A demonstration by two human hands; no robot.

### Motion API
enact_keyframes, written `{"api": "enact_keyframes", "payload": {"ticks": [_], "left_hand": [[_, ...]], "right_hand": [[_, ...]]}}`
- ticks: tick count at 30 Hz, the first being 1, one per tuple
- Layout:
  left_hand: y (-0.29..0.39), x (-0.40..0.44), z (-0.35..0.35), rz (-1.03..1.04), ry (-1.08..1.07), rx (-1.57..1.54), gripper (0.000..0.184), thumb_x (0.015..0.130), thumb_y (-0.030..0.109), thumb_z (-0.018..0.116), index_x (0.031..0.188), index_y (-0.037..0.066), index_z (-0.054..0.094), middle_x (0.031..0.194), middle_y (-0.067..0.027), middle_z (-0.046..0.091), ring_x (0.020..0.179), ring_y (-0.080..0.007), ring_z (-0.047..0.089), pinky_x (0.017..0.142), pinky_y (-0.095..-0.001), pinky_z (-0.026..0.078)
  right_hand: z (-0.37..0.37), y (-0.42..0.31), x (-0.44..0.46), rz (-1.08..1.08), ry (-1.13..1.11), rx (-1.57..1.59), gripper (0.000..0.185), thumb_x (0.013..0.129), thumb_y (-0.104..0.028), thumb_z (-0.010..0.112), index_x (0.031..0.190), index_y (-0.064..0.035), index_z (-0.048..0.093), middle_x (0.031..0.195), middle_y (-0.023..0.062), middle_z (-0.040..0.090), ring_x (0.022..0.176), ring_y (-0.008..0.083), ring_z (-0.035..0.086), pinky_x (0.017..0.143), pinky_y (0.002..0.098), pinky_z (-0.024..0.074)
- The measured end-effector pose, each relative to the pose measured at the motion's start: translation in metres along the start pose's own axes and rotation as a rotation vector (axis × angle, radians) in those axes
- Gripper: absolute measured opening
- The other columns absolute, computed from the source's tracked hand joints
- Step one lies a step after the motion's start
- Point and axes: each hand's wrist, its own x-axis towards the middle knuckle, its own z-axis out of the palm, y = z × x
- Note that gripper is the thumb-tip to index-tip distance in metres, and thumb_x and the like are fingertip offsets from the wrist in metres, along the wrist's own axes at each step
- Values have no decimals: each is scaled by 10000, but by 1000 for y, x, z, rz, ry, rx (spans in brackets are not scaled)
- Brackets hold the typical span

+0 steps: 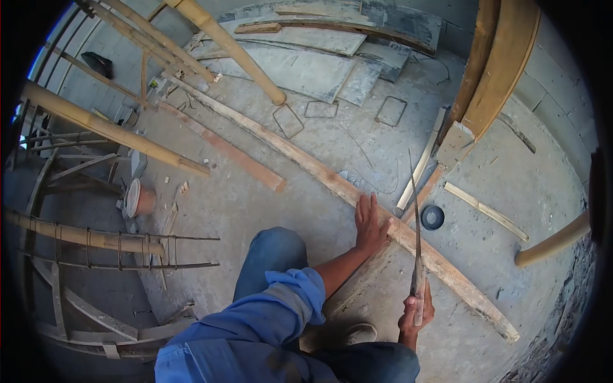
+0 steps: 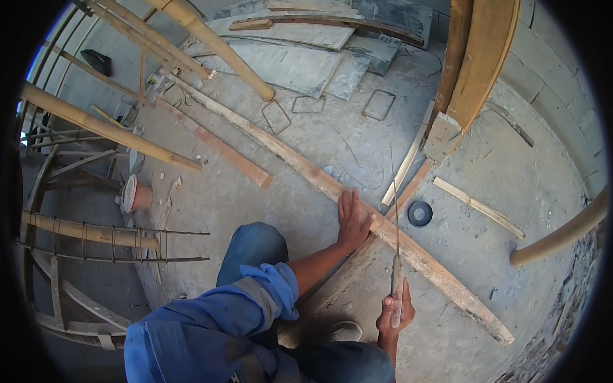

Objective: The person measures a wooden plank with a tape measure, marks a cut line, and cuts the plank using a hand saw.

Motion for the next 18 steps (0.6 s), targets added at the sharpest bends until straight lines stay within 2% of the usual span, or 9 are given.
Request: {"api": "enact_keyframes", "payload": {"ticks": [3, 6, 9, 12, 13, 16, 17, 18], "left_hand": [[5, -10, 19, -531, 414, 19, 1018, 912, 415, 775, 1613, -46, 197, 1522, -304, 436, 1449, -440, 386, 1200, -564, 284], [-6, -3, 34, -1010, 381, -619, 938, 864, 474, 844, 1487, -64, 395, 1256, -235, 628, 1159, -323, 622, 1055, -495, 466], [-25, 13, 55, -1062, 379, -611, 684, 879, 440, 851, 1306, -10, 562, 1096, -130, 696, 967, -237, 682, 897, -407, 554], [-29, 25, 37, -1299, 200, -1029, 544, 858, 391, 876, 1146, 1, 630, 1122, -114, 695, 987, -239, 675, 880, -378, 550], [-23, 29, 27, -1376, 183, -1058, 396, 948, 362, 797, 1201, 106, 630, 1125, -46, 700, 989, -215, 679, 852, -360, 557], [4, 28, -14, -1214, 145, -1248, 391, 969, 366, 770, 1229, 116, 620, 1171, -44, 689, 1038, -212, 674, 905, -380, 547], [18, 29, -37, -1168, 94, -1312, 377, 1004, 343, 726, 1269, 107, 600, 1234, -53, 667, 1120, -216, 652, 1000, -392, 514], [23, 32, -52, -1095, 54, -1384, 388, 1012, 346, 714, 1283, 97, 591, 1247, -58, 660, 1146, -218, 641, 1025, -397, 499]], "right_hand": [[-40, -18, -7, 210, 111, 8, 844, 970, -633, 628, 1450, 59, 570, 619, 3, 540, 530, 70, 488, 476, 260, 365], [-78, -24, -14, 231, 173, -48, 832, 955, -645, 639, 1466, 9, 579, 631, -24, 521, 531, 63, 465, 463, 241, 342], [-124, -37, -23, 191, 171, -73, 830, 963, -650, 622, 1449, 22, 587, 614, -21, 517, 512, 66, 460, 447, 244, 332], [-149, -75, -25, 90, 207, -103, 828, 962, -667, 610, 1423, 20, 607, 599, -19, 513, 496, 67, 455, 431, 246, 320], [-156, -90, -25, 95, 238, -130, 899, 947, -708, 605, 1382, 79, 599, 595, -17, 513, 502, 72, 460, 461, 241, 335], [-203, -107, -31, 82, 172, 15, 343, 989, -326, 727, 981, 16, 708, 864, 118, 719, 706, 183, 685, 586, 327, 521], [-219, -116, -29, -26, 77, -44, 401, 1002, -355, 704, 1024, 44, 719, 876, 125, 733, 753, 226, 711, 640, 394, 546], [-225, -134, -24, -67, 57, -48, 450, 995, -392, 695, 1055, 54, 704, 850, 112, 713, 730, 213, 688, 628, 380, 529]]}}
